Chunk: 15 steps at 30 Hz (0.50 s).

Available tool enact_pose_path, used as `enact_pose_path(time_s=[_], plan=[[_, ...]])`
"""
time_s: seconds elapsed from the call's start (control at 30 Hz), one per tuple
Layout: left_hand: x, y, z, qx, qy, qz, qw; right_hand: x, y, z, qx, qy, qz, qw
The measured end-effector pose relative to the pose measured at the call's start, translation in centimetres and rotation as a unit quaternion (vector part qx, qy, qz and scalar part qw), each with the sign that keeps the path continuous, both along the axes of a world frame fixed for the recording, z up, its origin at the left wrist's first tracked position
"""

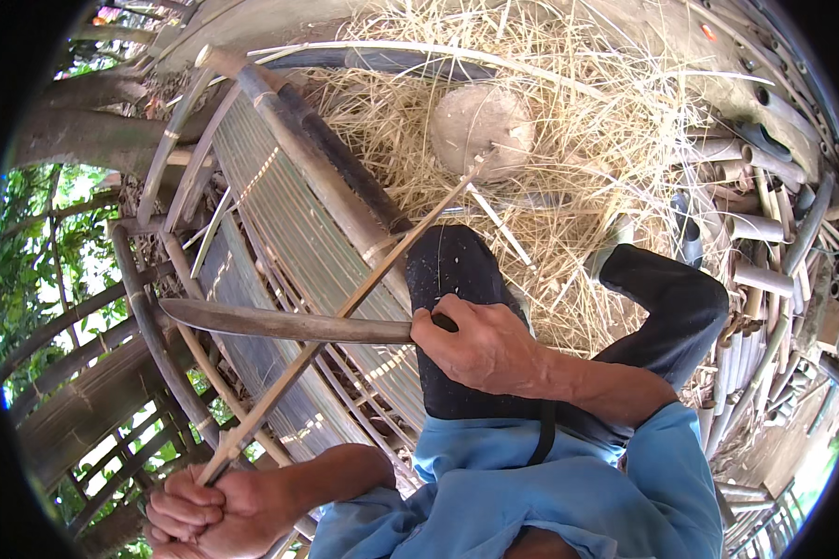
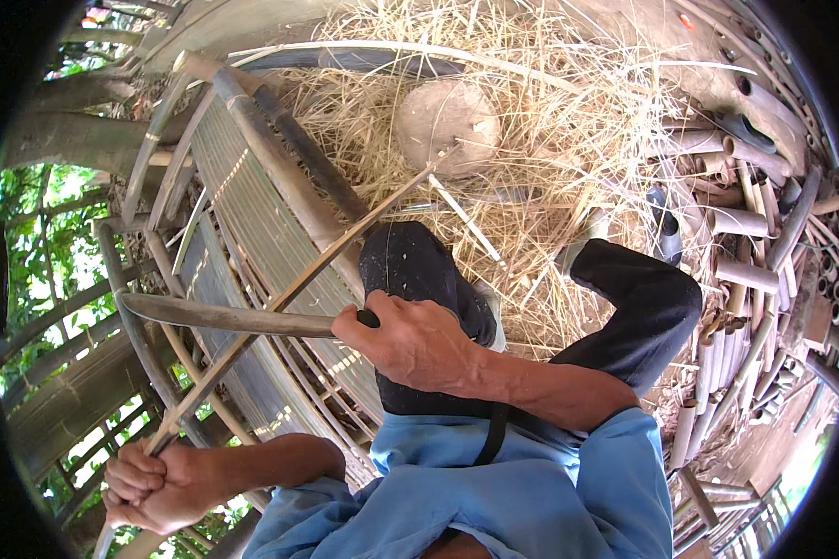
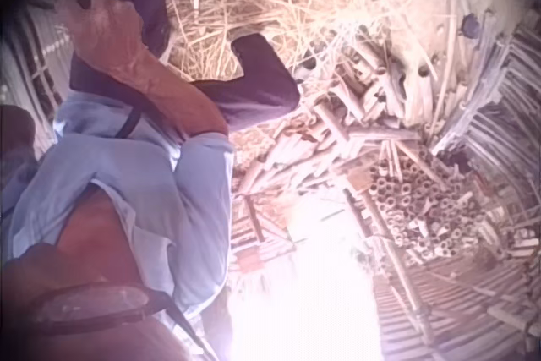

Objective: The person shaves and splits bamboo strips using a knife while sitting on a bamboo platform.

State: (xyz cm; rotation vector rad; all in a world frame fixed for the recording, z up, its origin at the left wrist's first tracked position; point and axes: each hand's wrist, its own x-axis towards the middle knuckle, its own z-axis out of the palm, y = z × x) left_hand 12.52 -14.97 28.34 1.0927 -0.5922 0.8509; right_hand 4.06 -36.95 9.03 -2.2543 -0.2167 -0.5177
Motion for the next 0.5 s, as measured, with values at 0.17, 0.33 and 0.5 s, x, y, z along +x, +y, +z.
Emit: enact_pose_path(time_s=[0.17, 0.33, 0.5], plan=[[1.1, 0.7, 0.6, -0.010, -0.011, -0.048, 0.999, 2.8, -6.3, -9.9, 0.006, 0.210, -0.140, 0.968], [2.9, 0.9, 0.2, 0.006, 0.003, 0.076, 0.997, 3.6, -6.8, -11.1, -0.012, 0.186, -0.111, 0.976], [3.0, 0.5, 0.4, -0.015, 0.006, -0.057, 0.998, 3.4, -6.8, -12.3, -0.059, 0.130, -0.049, 0.989]])
